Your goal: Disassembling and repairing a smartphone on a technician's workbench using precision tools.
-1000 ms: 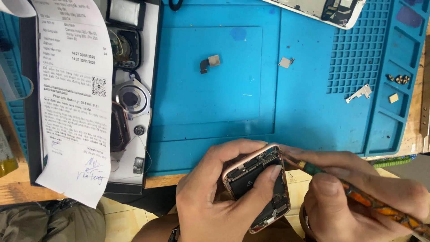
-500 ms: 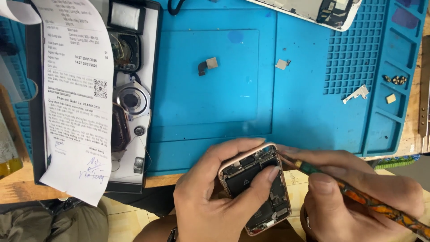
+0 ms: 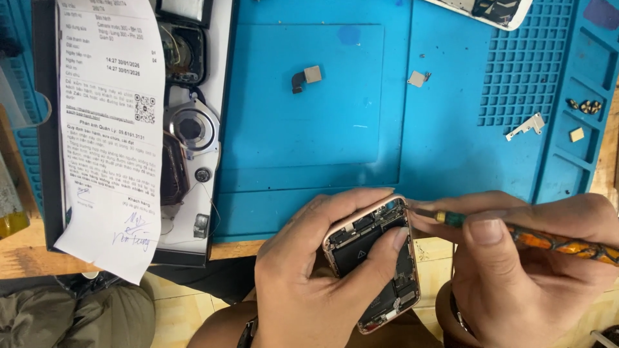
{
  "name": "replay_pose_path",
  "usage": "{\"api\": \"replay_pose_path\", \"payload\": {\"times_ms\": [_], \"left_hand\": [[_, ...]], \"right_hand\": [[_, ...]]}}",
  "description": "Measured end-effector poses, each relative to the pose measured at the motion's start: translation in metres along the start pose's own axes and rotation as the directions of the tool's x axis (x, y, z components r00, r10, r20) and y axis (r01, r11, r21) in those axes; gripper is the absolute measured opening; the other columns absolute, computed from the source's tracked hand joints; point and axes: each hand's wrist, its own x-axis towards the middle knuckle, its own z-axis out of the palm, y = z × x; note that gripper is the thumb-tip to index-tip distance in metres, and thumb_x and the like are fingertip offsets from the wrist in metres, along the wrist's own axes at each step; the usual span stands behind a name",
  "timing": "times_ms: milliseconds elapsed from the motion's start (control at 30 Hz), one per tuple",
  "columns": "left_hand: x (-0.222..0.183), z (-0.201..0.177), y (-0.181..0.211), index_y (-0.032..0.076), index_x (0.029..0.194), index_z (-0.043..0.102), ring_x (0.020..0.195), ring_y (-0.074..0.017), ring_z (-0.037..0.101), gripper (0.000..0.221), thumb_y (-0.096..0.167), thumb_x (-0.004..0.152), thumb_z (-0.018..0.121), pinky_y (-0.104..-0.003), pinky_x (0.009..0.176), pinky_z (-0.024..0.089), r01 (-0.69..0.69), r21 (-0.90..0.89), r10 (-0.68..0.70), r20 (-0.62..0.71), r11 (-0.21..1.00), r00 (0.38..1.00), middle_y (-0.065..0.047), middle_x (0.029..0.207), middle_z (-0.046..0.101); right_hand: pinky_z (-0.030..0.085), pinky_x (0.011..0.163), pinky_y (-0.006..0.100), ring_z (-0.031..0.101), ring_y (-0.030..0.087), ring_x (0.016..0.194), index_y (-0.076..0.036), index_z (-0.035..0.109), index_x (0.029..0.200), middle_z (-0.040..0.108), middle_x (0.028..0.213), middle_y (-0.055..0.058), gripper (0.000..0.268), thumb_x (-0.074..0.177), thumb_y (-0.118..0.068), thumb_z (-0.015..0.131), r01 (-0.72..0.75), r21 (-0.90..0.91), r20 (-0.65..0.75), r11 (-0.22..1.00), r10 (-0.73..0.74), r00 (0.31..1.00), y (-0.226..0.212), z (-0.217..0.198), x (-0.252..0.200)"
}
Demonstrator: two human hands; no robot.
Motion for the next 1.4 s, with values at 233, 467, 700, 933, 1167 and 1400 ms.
{"api": "replay_pose_path", "payload": {"times_ms": [233, 467, 700, 933, 1167, 1400], "left_hand": [[-0.001, 0.002, 0.002, 0.011, 0.097, 0.067, 0.079, -0.0100, 0.072, 0.021, 0.012, 0.077, 0.070, -0.021, 0.073, 0.059, 0.000, -0.073, -0.002, -0.033, 0.997, 0.999, -0.001, 0.089, 0.073], [-0.002, -0.002, 0.006, 0.010, 0.099, 0.066, 0.082, -0.0114, 0.073, 0.022, 0.012, 0.077, 0.069, -0.022, 0.074, 0.062, 0.006, -0.110, -0.006, 0.000, 0.994, 1.000, -0.002, 0.090, 0.072], [-0.004, -0.003, 0.008, 0.013, 0.096, 0.069, 0.076, -0.0072, 0.074, 0.022, 0.014, 0.074, 0.072, -0.018, 0.069, 0.062, 0.081, -0.129, -0.081, 0.004, 0.988, 0.997, 0.000, 0.087, 0.075], [-0.006, 0.001, 0.011, 0.012, 0.094, 0.071, 0.075, -0.0064, 0.074, 0.023, 0.012, 0.071, 0.074, -0.018, 0.067, 0.062, 0.179, -0.211, -0.181, 0.009, 0.961, 0.983, -0.001, 0.084, 0.078], [-0.007, 0.003, 0.012, 0.012, 0.093, 0.072, 0.074, -0.0076, 0.075, 0.022, 0.013, 0.071, 0.075, -0.019, 0.066, 0.063, 0.204, -0.200, -0.207, 0.006, 0.958, 0.978, -0.001, 0.083, 0.078], [-0.008, 0.005, 0.010, 0.011, 0.094, 0.069, 0.073, -0.0111, 0.069, 0.019, 0.011, 0.075, 0.072, -0.020, 0.064, 0.056, 0.033, -0.138, -0.032, 0.008, 0.990, 0.999, -0.003, 0.083, 0.069]], "right_hand": [[0.036, 0.056, 0.026, 0.047, 0.016, 0.067, -0.001, 0.067, 0.096, 0.058, 0.081, 0.008, 0.040, 0.082, -0.032, 0.047, -0.074, -0.564, 0.076, 0.822, 0.141, 0.987, -0.038, -0.007, -0.005], [0.058, 0.059, 0.027, 0.074, 0.035, 0.098, 0.003, 0.041, 0.087, 0.065, 0.094, 0.028, 0.011, 0.088, -0.002, 0.051, 0.084, -0.284, 0.124, 0.955, -0.050, 0.991, -0.015, -0.019, -0.012], [0.063, 0.094, 0.030, 0.073, 0.027, 0.105, -0.008, 0.054, 0.088, 0.066, 0.110, 0.016, 0.003, 0.086, -0.007, 0.054, 0.077, -0.119, 0.230, 0.990, -0.048, 0.972, -0.011, -0.027, -0.010], [0.064, 0.083, 0.033, 0.075, 0.028, 0.096, -0.001, 0.053, 0.076, 0.068, 0.100, 0.019, 0.008, 0.083, -0.005, 0.055, 0.064, -0.220, 0.150, 0.973, -0.032, 0.988, -0.032, -0.017, -0.007], [0.064, 0.093, 0.032, 0.074, 0.026, 0.106, -0.008, 0.057, 0.088, 0.070, 0.106, 0.014, 0.006, 0.084, -0.007, 0.053, 0.052, -0.121, 0.233, 0.991, -0.023, 0.972, -0.024, -0.030, -0.006], [0.069, 0.088, 0.036, 0.077, 0.031, 0.096, -0.003, 0.048, 0.086, 0.068, 0.100, 0.026, 0.008, 0.081, -0.002, 0.054, -0.002, 0.006, 0.171, 1.000, 0.001, 0.985, -0.027, -0.027, 0.004]]}}
